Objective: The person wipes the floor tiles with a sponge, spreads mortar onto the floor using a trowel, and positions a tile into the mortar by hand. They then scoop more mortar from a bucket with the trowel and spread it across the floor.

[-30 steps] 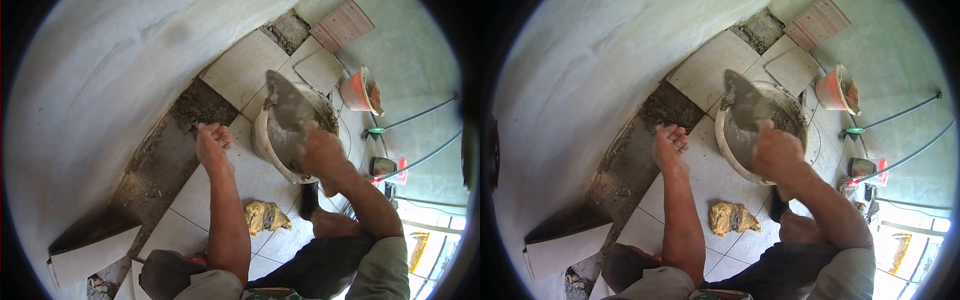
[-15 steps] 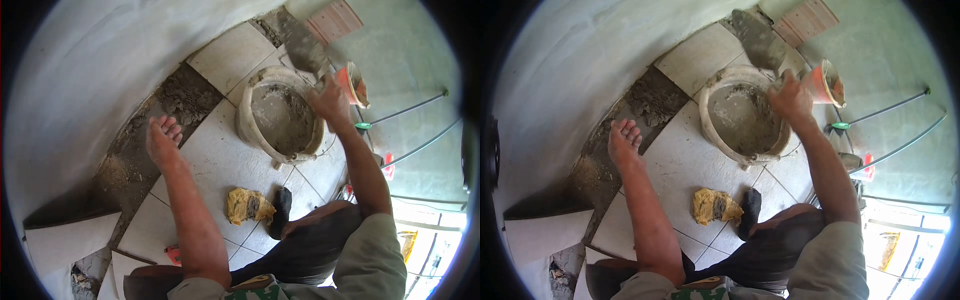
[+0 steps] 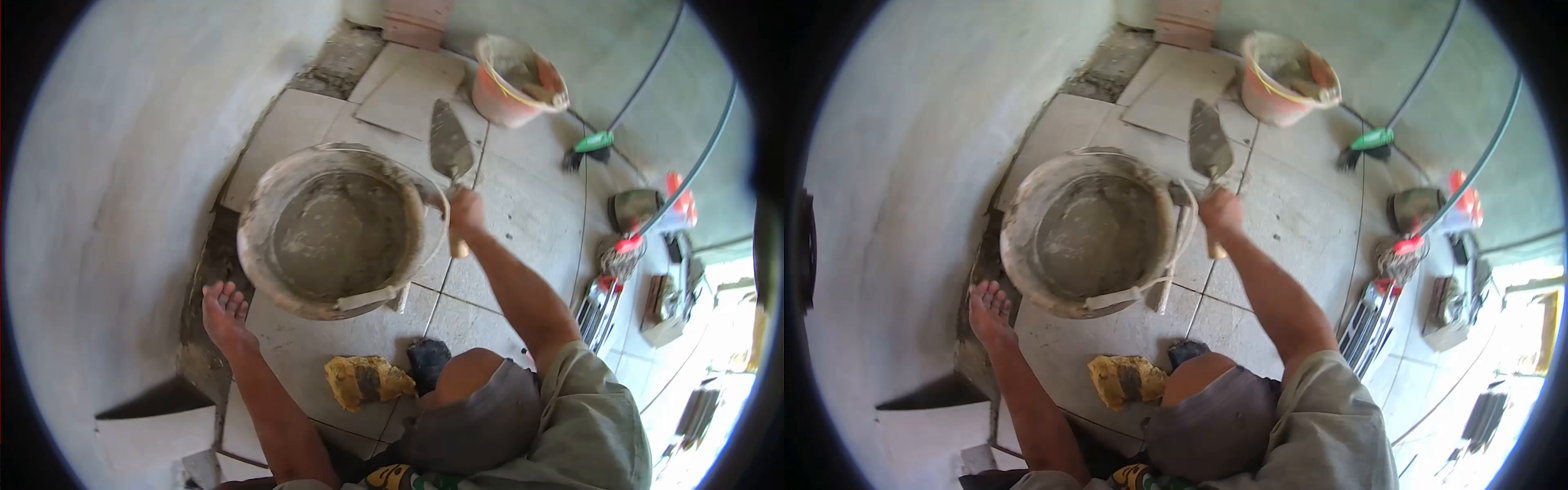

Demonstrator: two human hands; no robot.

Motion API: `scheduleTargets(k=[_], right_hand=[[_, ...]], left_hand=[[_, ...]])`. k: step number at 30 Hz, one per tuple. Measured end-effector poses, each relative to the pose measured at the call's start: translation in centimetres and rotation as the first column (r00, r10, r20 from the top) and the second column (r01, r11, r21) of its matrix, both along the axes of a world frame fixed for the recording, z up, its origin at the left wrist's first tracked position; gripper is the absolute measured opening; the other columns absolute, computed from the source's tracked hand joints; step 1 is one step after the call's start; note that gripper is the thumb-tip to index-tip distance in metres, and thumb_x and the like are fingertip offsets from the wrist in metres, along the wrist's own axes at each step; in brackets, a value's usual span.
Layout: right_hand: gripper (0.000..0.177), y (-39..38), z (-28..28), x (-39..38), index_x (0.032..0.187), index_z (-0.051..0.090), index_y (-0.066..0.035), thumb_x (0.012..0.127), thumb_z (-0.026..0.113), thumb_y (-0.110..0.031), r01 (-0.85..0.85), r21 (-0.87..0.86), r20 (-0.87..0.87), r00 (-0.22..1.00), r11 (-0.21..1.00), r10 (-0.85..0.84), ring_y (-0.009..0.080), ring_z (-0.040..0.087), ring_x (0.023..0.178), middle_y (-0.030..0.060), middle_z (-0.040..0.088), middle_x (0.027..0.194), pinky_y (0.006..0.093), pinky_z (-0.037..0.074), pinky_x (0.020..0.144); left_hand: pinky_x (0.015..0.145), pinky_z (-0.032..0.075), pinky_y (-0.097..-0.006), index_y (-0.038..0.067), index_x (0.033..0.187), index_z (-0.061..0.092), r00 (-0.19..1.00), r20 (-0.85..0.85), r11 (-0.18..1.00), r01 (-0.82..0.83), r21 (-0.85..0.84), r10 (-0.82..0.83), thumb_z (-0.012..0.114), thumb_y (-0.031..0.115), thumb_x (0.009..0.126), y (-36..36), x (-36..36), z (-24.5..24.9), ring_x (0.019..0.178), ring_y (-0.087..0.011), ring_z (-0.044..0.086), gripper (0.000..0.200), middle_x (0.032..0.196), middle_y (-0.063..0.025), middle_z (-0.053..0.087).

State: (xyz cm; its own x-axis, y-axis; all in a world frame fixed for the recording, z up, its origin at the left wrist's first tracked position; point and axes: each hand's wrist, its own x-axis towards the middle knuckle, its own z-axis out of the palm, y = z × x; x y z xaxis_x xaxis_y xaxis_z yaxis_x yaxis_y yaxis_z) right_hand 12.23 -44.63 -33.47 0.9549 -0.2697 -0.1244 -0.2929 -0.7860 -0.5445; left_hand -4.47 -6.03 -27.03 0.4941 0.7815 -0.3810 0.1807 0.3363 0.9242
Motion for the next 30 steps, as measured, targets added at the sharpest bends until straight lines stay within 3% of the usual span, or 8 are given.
scheduleTargets(k=[5,8,14,17,20,25,27,30], right_hand=[[0.051,2.4,-4.7,-4.8,0.107,0.058,0.0,0.08,0.063,-0.043,-0.012,0.181,-0.098,0.995,0.983,0.03,0.0415,0.06,0.099,0.026,0.063,0.101,0.0477,0.049,0.085],[0.04,3.3,-5.3,-4.9,0.107,0.053,-0.002,0.08,0.064,-0.029,-0.091,0.175,0.02,0.996,0.98,0.089,0.0408,0.061,0.097,0.0241,0.063,0.099,0.0477,0.049,0.081],[0.034,0.2,-6.7,-3.0,0.101,0.052,-0.004,0.078,0.064,-0.025,-0.225,0.033,-0.013,0.974,0.974,0.226,0.04,0.06,0.097,0.022,0.062,0.101,0.0486,0.049,0.082],[0.032,-2.6,-4.2,-2.6,0.1,0.058,-0.004,0.08,0.062,-0.029,-0.167,-0.121,-0.027,0.986,0.979,0.165,0.0386,0.061,0.097,0.0213,0.062,0.104,0.0469,0.049,0.082],[0.036,-5.8,-2.1,-1.4,0.097,0.059,-0.003,0.078,0.066,-0.033,-0.132,-0.209,0.055,0.988,0.969,0.146,0.0392,0.064,0.086,0.0206,0.065,0.088,0.0472,0.05,0.076],[0.032,-5.3,10.3,-0.7,0.098,0.055,-0.003,0.078,0.067,-0.026,-0.094,-0.241,0.169,0.976,0.966,0.137,0.0398,0.064,0.082,0.0209,0.065,0.084,0.0481,0.049,0.073],[0.028,-3.6,13.9,-0.7,0.1,0.054,-0.004,0.079,0.066,-0.019,-0.298,-0.32,0.427,0.802,0.899,0.417,0.0396,0.064,0.082,0.02,0.064,0.089,0.0475,0.05,0.072],[0.026,-0.2,16.6,-0.4,0.101,0.054,-0.005,0.079,0.065,-0.016,-0.507,-0.323,0.354,0.719,0.799,0.599,0.0392,0.062,0.082,0.018,0.062,0.093,0.0468,0.05,0.071]], left_hand=[[0.085,0.043,-0.0349,0.001,0.118,0.056,0.997,-0.04,0.997,0.072,0.021,-0.071,0.046,0.043,0.096,-4.4,1.3,-0.6,0.098,-0.0211,0.057,0.048,0.11,-0.0097,0.061],[0.091,0.042,-0.0357,-0.001,0.12,0.055,0.998,-0.011,0.997,0.062,0.036,-0.062,0.044,0.039,0.097,-6.3,1.6,0.0,0.105,-0.023,0.056,0.048,0.115,-0.0115,0.06],[0.094,0.042,-0.0333,-0.004,0.125,0.052,0.999,0.008,0.999,-0.037,0.027,0.037,0.045,0.037,0.097,-7.4,1.8,-0.2,0.108,-0.0223,0.056,0.05,0.123,-0.0133,0.057],[0.093,0.043,-0.0329,-0.005,0.127,0.051,0.999,0.026,0.999,-0.039,0.028,0.039,0.045,0.036,0.098,-7.4,1.9,-0.4,0.109,-0.0217,0.055,0.051,0.124,-0.0131,0.056],[0.096,0.042,-0.0339,-0.005,0.129,0.049,0.996,0.089,1.0,0.011,-0.029,-0.009,0.044,0.039,0.098,-6.3,2.6,-1.0,0.112,-0.0224,0.055,0.054,0.126,-0.0142,0.055],[0.098,0.041,-0.035,-0.006,0.131,0.046,0.967,0.241,0.99,0.108,-0.091,-0.084,0.041,0.045,0.098,-6.2,4.2,-1.5,0.114,-0.0238,0.053,0.06,0.129,-0.0155,0.053],[0.095,0.045,-0.0367,-0.003,0.131,0.048,0.97,0.233,0.996,0.083,-0.037,-0.072,0.043,0.048,0.097,-6.0,4.2,-2.4,0.111,-0.024,0.056,0.061,0.126,-0.0148,0.055],[0.094,0.045,-0.0359,-0.003,0.131,0.048,0.981,0.163,0.995,0.099,0.034,-0.103,0.042,0.049,0.097,-5.8,4.6,-2.8,0.11,-0.0236,0.057,0.063,0.126,-0.015,0.056]])
